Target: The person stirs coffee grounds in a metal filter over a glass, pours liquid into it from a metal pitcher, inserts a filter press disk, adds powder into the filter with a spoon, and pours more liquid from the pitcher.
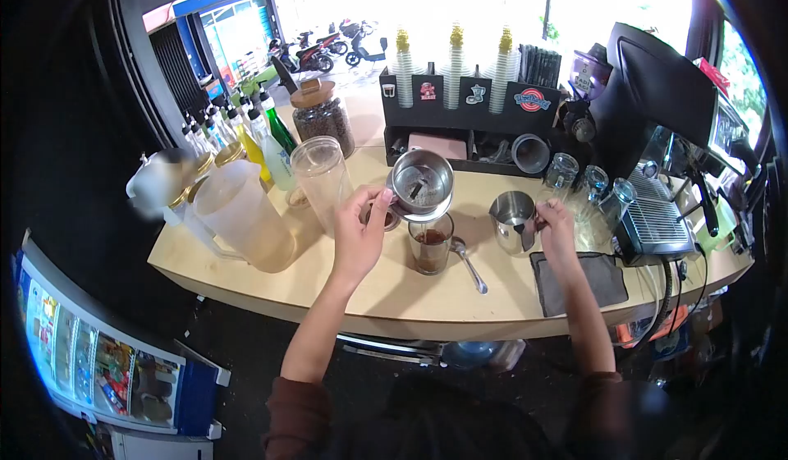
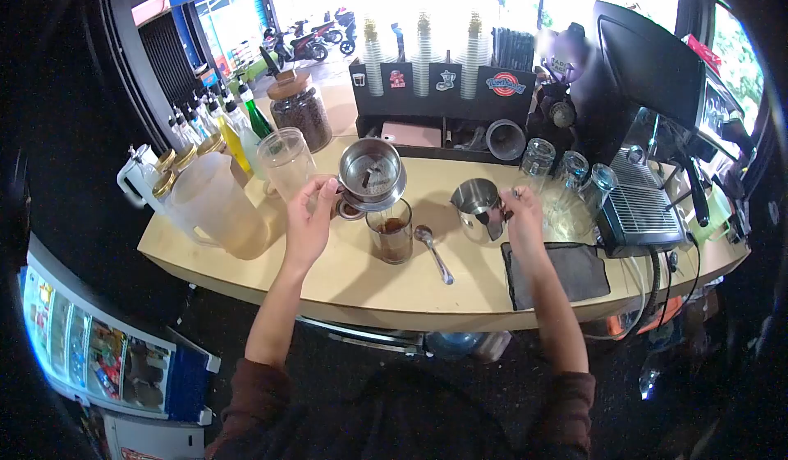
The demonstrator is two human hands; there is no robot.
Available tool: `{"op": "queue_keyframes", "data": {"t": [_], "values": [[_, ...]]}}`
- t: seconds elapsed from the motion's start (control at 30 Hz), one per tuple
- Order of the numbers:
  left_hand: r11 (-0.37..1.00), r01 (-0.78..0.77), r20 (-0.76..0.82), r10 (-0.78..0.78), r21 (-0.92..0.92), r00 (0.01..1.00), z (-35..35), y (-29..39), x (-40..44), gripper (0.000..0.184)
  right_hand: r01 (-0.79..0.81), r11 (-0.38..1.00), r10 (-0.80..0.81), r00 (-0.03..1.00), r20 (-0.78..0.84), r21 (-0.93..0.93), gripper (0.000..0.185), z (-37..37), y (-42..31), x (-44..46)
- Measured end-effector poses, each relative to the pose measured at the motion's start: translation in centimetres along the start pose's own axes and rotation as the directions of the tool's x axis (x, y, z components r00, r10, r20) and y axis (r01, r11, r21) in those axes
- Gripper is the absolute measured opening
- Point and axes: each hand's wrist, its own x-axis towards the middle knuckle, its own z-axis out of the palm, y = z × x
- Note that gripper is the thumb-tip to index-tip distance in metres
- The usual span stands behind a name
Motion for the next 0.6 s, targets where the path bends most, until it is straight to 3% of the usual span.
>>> {"op": "queue_keyframes", "data": {"t": [0.13,0.3,0.4,0.47,0.6], "values": [[0.999,0.023,-0.001,-0.023,0.046,1.000,0.0,1.0,0.0,0.025,-0.023,0.993,0.026,1.000,-0.018,0.115,0.020,-2.1,4.1,0.1],[0.991,0.105,0.003,-0.105,-0.088,0.994,0.4,-0.8,-0.7,0.026,-0.061,0.976,0.071,0.997,-0.038,0.210,0.022,-2.0,6.6,-0.9],[0.993,0.116,0.010,-0.116,-0.035,0.993,0.5,-1.3,-1.0,0.026,-0.027,0.991,0.035,0.997,-0.067,0.128,0.023,-1.9,7.0,-1.1],[0.994,0.106,0.016,-0.105,-0.007,0.994,0.6,-1.4,-1.2,0.026,0.043,0.997,-0.048,0.996,-0.080,-0.060,0.023,-1.7,7.1,-1.5],[0.988,0.137,0.020,-0.139,0.068,0.990,0.7,-2.1,-1.6,0.025,0.099,0.972,-0.118,0.990,-0.078,-0.214,0.020,-1.8,7.2,-2.2]]}}
